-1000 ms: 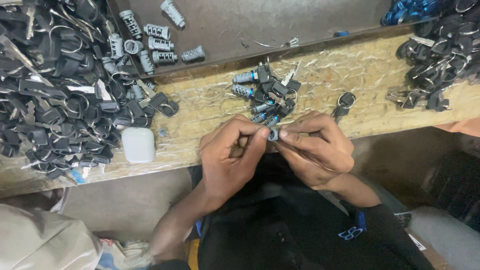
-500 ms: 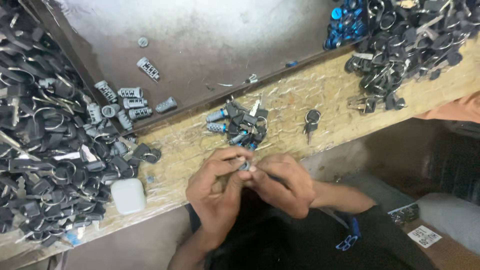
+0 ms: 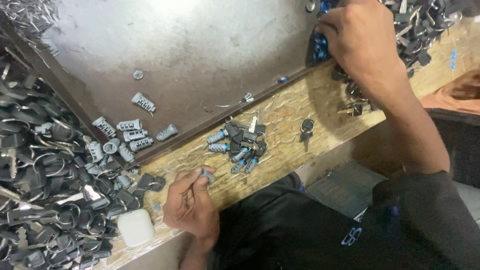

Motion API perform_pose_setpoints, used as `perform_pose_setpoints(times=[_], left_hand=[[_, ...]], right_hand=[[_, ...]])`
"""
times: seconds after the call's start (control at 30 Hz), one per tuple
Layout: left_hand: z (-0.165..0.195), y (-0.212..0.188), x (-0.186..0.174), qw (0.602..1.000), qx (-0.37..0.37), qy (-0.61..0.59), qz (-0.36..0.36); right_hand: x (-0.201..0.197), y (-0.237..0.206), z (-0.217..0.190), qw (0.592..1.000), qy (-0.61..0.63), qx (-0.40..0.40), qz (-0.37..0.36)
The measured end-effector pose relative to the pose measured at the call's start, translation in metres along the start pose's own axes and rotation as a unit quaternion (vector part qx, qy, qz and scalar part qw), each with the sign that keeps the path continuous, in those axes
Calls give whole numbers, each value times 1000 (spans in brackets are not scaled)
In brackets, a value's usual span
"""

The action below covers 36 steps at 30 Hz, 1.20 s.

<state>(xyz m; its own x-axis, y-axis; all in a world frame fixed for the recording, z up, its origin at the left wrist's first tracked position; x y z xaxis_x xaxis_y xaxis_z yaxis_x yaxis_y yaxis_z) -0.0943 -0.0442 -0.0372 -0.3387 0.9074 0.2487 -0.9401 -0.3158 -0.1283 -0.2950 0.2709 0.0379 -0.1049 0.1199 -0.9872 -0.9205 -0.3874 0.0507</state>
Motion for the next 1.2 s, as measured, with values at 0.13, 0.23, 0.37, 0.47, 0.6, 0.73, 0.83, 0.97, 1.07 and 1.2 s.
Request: perform_pose_setpoints(times=[0.13,0.23,0.37,0.47,0.6,0.73,0.83,0.97,1.07,1.2], left_hand=[[-3,-1,0,1000,-8,-14,9],[2,1,3,1000,4,1,-5],[5,4,5,1000,-11,17,-19],[3,4,3,999,-18,37,-10],[4,3,4,999,11,36,-10],[2,7,3,1000,-4,17,12],[1,9,6,999,-35,-21,15],[16,-1,33,998,-12,16,-68],[31,-16,66,982,33,105,-156],[26,-25,89,975,-1,77,-207]], right_hand=[[-12,10,-13,999,-19,-8,-34],[-8,14,-11,983,144,74,-81],[0,10,-24,965,196,172,-42],[-24,9,-49,993,87,67,38],[-34,0,-49,998,51,6,47],[-18,2,-57,991,54,-104,58],[-20,2,-61,987,79,-117,73],[-53,-38,-86,969,227,-63,68],[-69,-99,-131,920,380,-65,67],[-51,-152,-144,904,410,-27,115]])
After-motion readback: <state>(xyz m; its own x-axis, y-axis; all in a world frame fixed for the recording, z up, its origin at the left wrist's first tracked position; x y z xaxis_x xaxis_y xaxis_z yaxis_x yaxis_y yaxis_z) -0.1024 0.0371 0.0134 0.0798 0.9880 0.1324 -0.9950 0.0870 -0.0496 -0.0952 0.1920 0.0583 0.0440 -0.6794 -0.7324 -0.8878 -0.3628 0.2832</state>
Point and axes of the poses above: each hand's wrist, its own y-axis towards the middle knuckle, its own x-axis out of the palm, z = x × y, the point moved 9 cm from there along y, towards the middle knuckle, and after that the axes turned 7 degrees about -y, right-handed, at the moved point
